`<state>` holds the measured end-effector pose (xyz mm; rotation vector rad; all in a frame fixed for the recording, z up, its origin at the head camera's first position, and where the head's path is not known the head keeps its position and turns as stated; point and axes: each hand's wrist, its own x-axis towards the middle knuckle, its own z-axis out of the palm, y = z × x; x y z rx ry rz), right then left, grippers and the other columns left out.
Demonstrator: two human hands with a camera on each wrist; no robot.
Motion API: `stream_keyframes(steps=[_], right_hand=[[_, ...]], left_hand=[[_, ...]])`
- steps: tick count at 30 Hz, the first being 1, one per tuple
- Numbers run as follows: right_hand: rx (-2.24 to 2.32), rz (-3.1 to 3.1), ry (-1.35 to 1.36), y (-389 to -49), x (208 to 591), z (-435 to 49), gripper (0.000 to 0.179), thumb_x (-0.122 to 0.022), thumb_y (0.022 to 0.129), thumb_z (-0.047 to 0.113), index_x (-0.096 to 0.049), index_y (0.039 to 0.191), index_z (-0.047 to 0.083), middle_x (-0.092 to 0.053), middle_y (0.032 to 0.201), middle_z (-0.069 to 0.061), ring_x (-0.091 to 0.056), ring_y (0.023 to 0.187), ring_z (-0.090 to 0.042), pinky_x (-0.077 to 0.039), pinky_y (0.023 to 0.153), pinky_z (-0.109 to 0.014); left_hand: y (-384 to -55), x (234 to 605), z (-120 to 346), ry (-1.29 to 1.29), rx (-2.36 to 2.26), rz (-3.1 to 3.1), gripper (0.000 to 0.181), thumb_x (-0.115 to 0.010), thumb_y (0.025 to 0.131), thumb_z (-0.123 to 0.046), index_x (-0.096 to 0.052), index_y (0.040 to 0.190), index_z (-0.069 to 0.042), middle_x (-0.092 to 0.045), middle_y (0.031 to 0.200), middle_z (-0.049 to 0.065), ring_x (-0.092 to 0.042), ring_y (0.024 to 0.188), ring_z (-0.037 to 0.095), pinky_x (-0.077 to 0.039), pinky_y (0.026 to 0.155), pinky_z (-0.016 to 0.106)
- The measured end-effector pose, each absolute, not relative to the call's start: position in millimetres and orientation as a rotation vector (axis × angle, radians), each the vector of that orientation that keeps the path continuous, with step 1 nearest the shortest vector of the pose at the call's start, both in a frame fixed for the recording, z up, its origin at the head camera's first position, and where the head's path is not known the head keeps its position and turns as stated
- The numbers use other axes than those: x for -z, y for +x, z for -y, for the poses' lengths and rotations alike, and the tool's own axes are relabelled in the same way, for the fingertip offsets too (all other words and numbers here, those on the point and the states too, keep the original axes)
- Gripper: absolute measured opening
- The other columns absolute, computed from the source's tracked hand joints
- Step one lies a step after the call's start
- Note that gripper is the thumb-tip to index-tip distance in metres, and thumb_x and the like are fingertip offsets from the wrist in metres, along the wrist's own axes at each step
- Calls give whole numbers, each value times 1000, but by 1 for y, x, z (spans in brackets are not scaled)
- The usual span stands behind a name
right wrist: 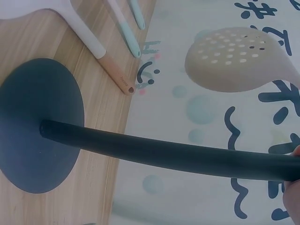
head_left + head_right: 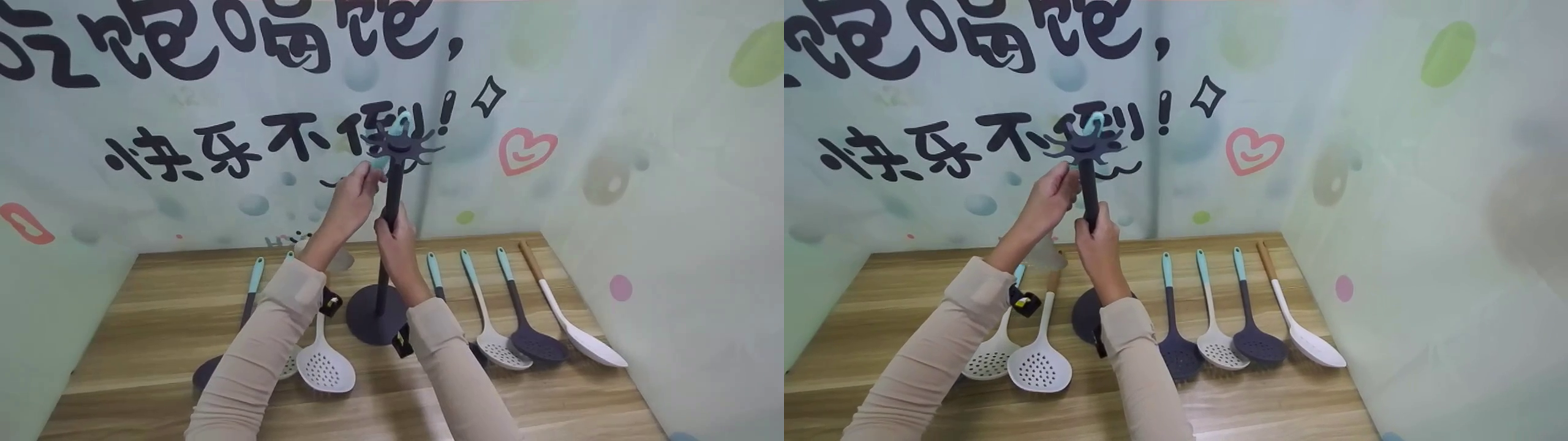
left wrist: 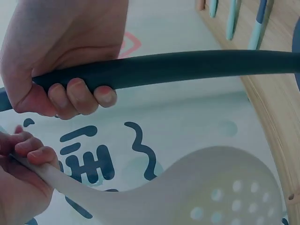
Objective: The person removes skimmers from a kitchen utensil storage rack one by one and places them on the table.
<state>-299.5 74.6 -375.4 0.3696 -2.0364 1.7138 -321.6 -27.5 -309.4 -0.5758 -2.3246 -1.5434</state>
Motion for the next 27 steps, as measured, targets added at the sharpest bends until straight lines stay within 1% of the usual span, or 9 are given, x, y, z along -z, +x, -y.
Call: stream_keyframes(steps=[2, 4, 6, 10, 14, 16, 21, 25, 27], right_hand=[[-1715, 2039, 375, -299, 376, -75, 4, -44, 89, 1, -46, 87, 2, -40, 65, 3, -37, 55, -12, -30, 54, -24], [-1717, 2039, 372, -298, 376, -75, 4, -44, 90, 2, -46, 86, 3, -40, 65, 3, -37, 55, -12, -30, 54, -24], [-1727, 2031, 371, -298, 377, -75, 5, -44, 90, 3, -46, 86, 5, -40, 65, 4, -37, 55, -12, -30, 53, -24], [-1743, 2011, 389, -297, 378, -76, 5, -44, 90, 6, -46, 86, 7, -41, 66, 3, -38, 56, -12, -31, 53, -24], [-1765, 2001, 412, -297, 379, -76, 5, -43, 90, 7, -45, 85, 8, -40, 66, 3, -37, 56, -12, -31, 52, -24], [-1772, 1995, 425, -297, 379, -76, 7, -42, 91, 7, -44, 84, 8, -39, 65, 3, -36, 54, -11, -30, 52, -24], [-1815, 1988, 464, -280, 361, -74, 11, -40, 92, 0, -44, 83, 6, -38, 64, 3, -34, 53, -10, -30, 52, -23], [-1830, 1989, 467, -273, 353, -74, 12, -40, 91, -2, -43, 82, 5, -38, 64, 3, -34, 54, -10, -29, 53, -23], [-1829, 1983, 472, -273, 353, -75, 12, -40, 91, -3, -44, 82, 5, -38, 64, 3, -34, 55, -10, -29, 53, -23]], left_hand=[[-323, 307, 30, -529, 1655, 2268, 27, -38, 101, -22, -56, 106, -2, -47, 77, 2, -41, 67, 13, -33, 61, 22], [-323, 305, 34, -491, 1764, 2209, 29, -37, 102, -24, -56, 105, -1, -46, 74, 0, -42, 63, 10, -35, 58, 21], [-323, 305, 40, -479, 1844, 2168, 31, -36, 102, -25, -56, 109, -2, -45, 72, 1, -43, 60, 11, -39, 57, 20], [-319, 313, 59, -433, 1923, 2158, 34, -37, 101, -26, -56, 117, -2, -48, 78, 2, -48, 68, 14, -48, 67, 23], [-316, 328, 87, -334, 1923, 2221, 36, -41, 100, -28, -54, 121, -2, -49, 83, 2, -50, 73, 12, -50, 74, 24], [-315, 335, 103, -270, 1896, 2253, 37, -42, 99, -29, -53, 122, -2, -50, 84, 2, -51, 74, 10, -50, 74, 23], [-311, 349, 146, -110, 1741, 2328, 38, -47, 97, -33, -54, 122, -5, -53, 89, 4, -54, 75, 9, -51, 72, 21], [-305, 360, 181, 27, 1599, 2387, 42, -49, 95, -38, -52, 124, -8, -55, 94, 1, -56, 82, 11, -50, 73, 19], [-303, 365, 199, 106, 1574, 2388, 44, -49, 95, -40, -52, 126, -8, -54, 94, -2, -56, 83, 12, -49, 72, 17]])
